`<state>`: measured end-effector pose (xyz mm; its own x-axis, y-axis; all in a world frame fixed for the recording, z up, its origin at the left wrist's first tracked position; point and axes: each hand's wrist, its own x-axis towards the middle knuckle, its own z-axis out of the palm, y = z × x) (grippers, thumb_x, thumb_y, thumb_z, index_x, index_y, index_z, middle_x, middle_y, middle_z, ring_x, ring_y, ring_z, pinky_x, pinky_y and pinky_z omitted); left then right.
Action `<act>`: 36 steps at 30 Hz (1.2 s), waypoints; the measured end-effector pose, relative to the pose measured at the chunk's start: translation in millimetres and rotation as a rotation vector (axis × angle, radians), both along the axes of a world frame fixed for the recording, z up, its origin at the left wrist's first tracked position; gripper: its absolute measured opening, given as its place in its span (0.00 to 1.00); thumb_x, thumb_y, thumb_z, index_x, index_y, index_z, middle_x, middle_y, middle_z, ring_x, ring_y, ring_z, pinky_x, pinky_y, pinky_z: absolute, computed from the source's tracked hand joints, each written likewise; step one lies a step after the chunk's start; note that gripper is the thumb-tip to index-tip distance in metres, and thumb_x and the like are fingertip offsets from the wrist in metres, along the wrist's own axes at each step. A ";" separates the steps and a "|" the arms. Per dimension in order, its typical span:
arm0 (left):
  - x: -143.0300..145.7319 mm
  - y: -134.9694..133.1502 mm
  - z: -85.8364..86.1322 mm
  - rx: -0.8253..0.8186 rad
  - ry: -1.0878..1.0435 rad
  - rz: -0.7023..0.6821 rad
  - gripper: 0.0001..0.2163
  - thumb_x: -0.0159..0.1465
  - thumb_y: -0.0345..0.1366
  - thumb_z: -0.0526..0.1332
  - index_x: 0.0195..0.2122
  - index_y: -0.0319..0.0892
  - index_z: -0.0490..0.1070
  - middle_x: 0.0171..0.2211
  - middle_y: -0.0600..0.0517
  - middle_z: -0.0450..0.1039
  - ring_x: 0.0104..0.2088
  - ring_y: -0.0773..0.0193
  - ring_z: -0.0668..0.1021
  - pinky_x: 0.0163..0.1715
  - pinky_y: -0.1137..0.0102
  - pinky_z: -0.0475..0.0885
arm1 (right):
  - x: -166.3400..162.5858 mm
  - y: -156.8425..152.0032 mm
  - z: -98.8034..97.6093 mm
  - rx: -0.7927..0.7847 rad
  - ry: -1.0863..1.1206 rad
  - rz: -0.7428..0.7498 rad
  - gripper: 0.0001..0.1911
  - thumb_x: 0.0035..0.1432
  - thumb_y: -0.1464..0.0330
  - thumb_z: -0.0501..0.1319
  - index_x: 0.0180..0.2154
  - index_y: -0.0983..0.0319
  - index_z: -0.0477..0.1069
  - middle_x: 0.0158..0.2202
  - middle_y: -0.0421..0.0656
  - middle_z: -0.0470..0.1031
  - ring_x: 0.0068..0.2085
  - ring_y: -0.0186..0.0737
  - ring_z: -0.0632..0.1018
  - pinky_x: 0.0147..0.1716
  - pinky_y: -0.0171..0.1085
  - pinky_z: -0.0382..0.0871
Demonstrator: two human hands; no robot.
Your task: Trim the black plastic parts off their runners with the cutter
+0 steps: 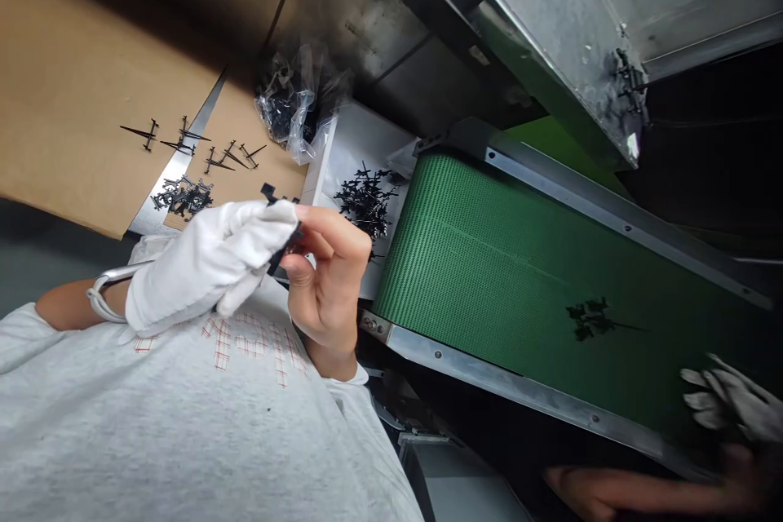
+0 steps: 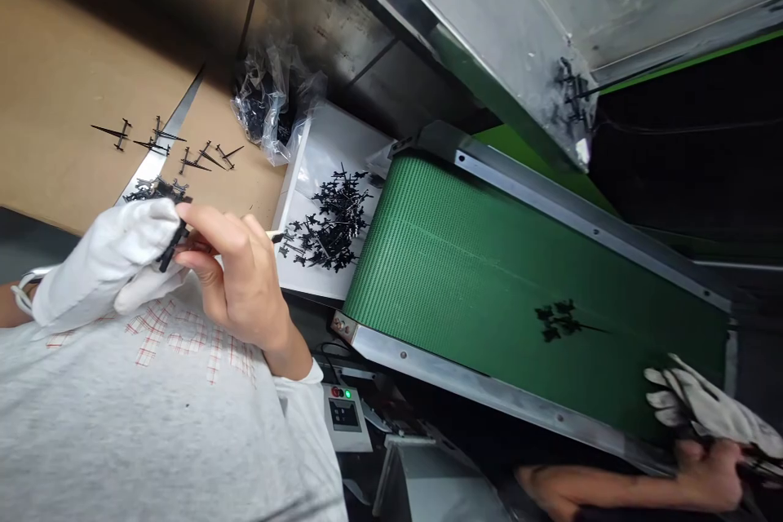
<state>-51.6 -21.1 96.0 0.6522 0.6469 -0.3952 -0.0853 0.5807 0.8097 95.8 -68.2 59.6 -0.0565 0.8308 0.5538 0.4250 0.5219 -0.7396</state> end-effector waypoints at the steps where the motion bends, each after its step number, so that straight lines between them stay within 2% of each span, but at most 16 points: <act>1: -0.1 0.0 0.3 -0.002 0.003 -0.002 0.18 0.62 0.57 0.62 0.35 0.46 0.69 0.08 0.65 0.56 0.08 0.75 0.54 0.10 0.79 0.53 | -0.4 0.5 0.0 0.001 -0.001 0.001 0.21 0.74 0.61 0.48 0.65 0.49 0.52 0.47 0.42 0.74 0.35 0.37 0.77 0.36 0.43 0.76; 6: -0.8 0.0 4.5 0.012 0.001 -0.007 0.21 0.62 0.59 0.62 0.28 0.44 0.67 0.07 0.63 0.58 0.09 0.75 0.58 0.12 0.79 0.56 | -2.2 4.5 2.1 0.027 0.002 -0.007 0.19 0.74 0.62 0.48 0.63 0.50 0.56 0.43 0.41 0.74 0.31 0.36 0.74 0.31 0.41 0.72; 9: -0.4 0.2 7.1 0.040 -0.009 -0.030 0.28 0.63 0.61 0.59 0.18 0.43 0.60 0.06 0.60 0.55 0.09 0.75 0.57 0.12 0.77 0.56 | -2.2 4.5 5.0 0.025 0.020 0.027 0.20 0.74 0.62 0.48 0.64 0.51 0.56 0.47 0.42 0.75 0.33 0.37 0.76 0.31 0.42 0.73; 11: -0.1 0.3 8.2 0.052 -0.009 -0.031 0.31 0.62 0.62 0.60 0.15 0.43 0.55 0.06 0.59 0.54 0.09 0.75 0.57 0.11 0.75 0.55 | -1.3 2.7 6.1 -0.002 0.021 0.048 0.20 0.74 0.61 0.48 0.65 0.50 0.54 0.48 0.42 0.75 0.34 0.37 0.77 0.33 0.42 0.74; 17: -0.4 1.0 10.4 0.067 0.013 -0.014 0.30 0.63 0.61 0.59 0.17 0.43 0.55 0.06 0.60 0.55 0.09 0.76 0.56 0.11 0.77 0.54 | 1.0 -3.2 4.0 -0.060 0.016 0.055 0.21 0.74 0.61 0.49 0.65 0.49 0.51 0.46 0.41 0.74 0.35 0.38 0.78 0.39 0.45 0.78; 25: 0.1 3.2 12.1 0.076 0.016 -0.027 0.24 0.64 0.59 0.60 0.22 0.44 0.63 0.06 0.62 0.56 0.08 0.75 0.55 0.08 0.78 0.51 | 0.8 -0.7 8.4 -0.062 -0.009 0.053 0.19 0.74 0.61 0.49 0.63 0.50 0.52 0.43 0.40 0.74 0.34 0.37 0.79 0.34 0.41 0.77; 32: -6.9 1.2 4.1 0.041 0.147 -0.022 0.33 0.60 0.65 0.60 0.16 0.41 0.51 0.05 0.60 0.58 0.08 0.77 0.59 0.10 0.80 0.55 | -0.8 2.8 11.5 0.003 -0.007 0.059 0.20 0.74 0.62 0.50 0.64 0.52 0.55 0.39 0.40 0.75 0.31 0.36 0.78 0.27 0.39 0.73; 36: -9.4 -0.3 -1.0 0.038 0.202 -0.002 0.31 0.61 0.63 0.61 0.18 0.42 0.54 0.06 0.60 0.61 0.10 0.75 0.62 0.13 0.79 0.59 | -3.3 4.3 11.0 0.018 -0.003 0.048 0.22 0.73 0.63 0.51 0.65 0.52 0.55 0.42 0.40 0.76 0.31 0.37 0.77 0.29 0.40 0.73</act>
